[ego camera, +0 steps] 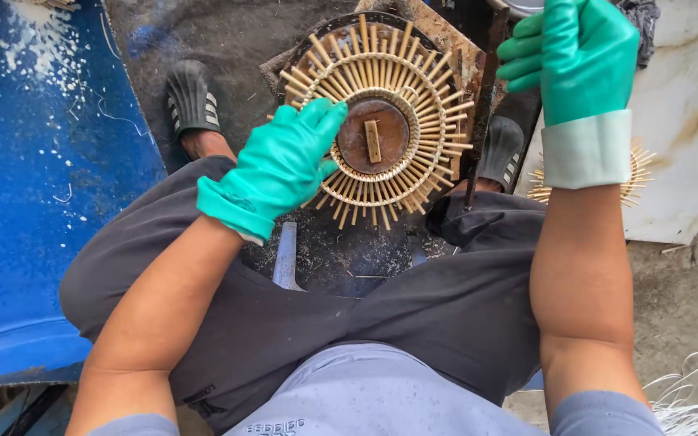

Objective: The person is using a knife to scrape and finish the inner rim of a circular bamboo decoration.

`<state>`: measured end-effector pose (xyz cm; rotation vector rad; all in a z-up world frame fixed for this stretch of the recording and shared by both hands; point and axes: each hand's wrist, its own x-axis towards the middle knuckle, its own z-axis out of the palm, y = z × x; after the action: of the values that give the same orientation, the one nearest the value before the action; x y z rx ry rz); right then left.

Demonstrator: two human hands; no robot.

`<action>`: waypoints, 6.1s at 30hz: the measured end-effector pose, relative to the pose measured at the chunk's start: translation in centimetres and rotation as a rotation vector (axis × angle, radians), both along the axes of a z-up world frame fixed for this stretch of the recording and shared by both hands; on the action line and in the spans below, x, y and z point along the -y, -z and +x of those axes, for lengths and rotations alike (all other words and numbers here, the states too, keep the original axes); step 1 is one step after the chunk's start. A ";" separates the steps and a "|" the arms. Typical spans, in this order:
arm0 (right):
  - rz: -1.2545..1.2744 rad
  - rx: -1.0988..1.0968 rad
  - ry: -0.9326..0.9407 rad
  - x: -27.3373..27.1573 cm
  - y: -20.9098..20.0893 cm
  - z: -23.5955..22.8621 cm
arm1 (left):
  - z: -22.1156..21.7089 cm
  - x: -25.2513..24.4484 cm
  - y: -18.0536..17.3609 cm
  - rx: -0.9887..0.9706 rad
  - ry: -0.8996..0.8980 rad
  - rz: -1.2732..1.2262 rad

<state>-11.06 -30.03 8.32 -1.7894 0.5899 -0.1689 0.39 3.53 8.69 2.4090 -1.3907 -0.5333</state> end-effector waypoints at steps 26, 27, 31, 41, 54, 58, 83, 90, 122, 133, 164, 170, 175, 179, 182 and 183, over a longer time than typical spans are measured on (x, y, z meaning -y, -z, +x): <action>0.052 -0.840 -0.401 -8.6 -0.7 2.1 | 2.1 5.7 6.0 -0.126 -0.148 -0.076; 0.085 -0.856 -0.319 -9.0 -0.4 2.2 | 1.9 5.4 6.5 -0.125 -0.158 -0.079; -0.061 -0.812 -0.262 -9.2 0.6 2.4 | 2.1 4.3 8.4 -0.104 -0.150 -0.129; 0.033 -0.295 -0.082 -3.6 -1.5 1.3 | -2.4 0.4 2.4 0.235 -0.043 -0.136; 0.058 0.045 -0.006 -1.2 -1.2 -0.7 | -8.8 -0.3 -2.9 0.577 0.235 -0.095; 0.148 0.225 -0.063 -1.2 -2.3 -0.8 | -4.1 -0.3 -10.3 0.479 0.050 -0.340; -0.130 -0.543 -0.179 -2.4 4.9 0.6 | -2.5 -2.8 13.4 -1.063 -1.098 -0.844; -0.105 -0.635 -0.239 -1.3 2.0 -0.6 | -5.4 -2.1 8.9 -1.176 -1.121 -0.824; -0.376 -0.371 -0.208 -2.5 8.7 1.1 | -3.5 9.8 4.0 0.078 -0.163 0.219; -0.630 -0.509 -0.295 -2.4 4.9 0.3 | -2.5 6.4 5.3 -0.014 -0.080 0.135; 0.470 -0.222 -0.143 -2.7 5.6 0.2 | 4.1 -6.7 2.2 -1.343 -1.018 -0.712; 0.313 -0.167 -0.081 -2.5 7.2 0.2 | 2.8 -4.6 2.9 -0.908 -0.805 0.053; 0.389 0.202 0.038 -0.1 5.3 0.6 | 3.5 -5.3 3.0 -0.346 -0.307 0.525; 0.127 0.020 0.071 0.9 5.5 -0.6 | 3.1 -3.7 2.9 -0.035 -0.434 -0.001; -0.045 -0.104 0.083 0.6 4.9 -1.0 | 2.7 -3.6 4.6 0.068 -0.304 -0.252; -0.127 -0.156 0.107 0.4 4.6 -1.1 | 2.6 -3.8 5.3 -0.109 -0.288 -0.157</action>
<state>-12.15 -30.41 3.75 -1.9063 0.8021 -0.1429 2.98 7.33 3.42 2.3582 -0.9805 -0.4544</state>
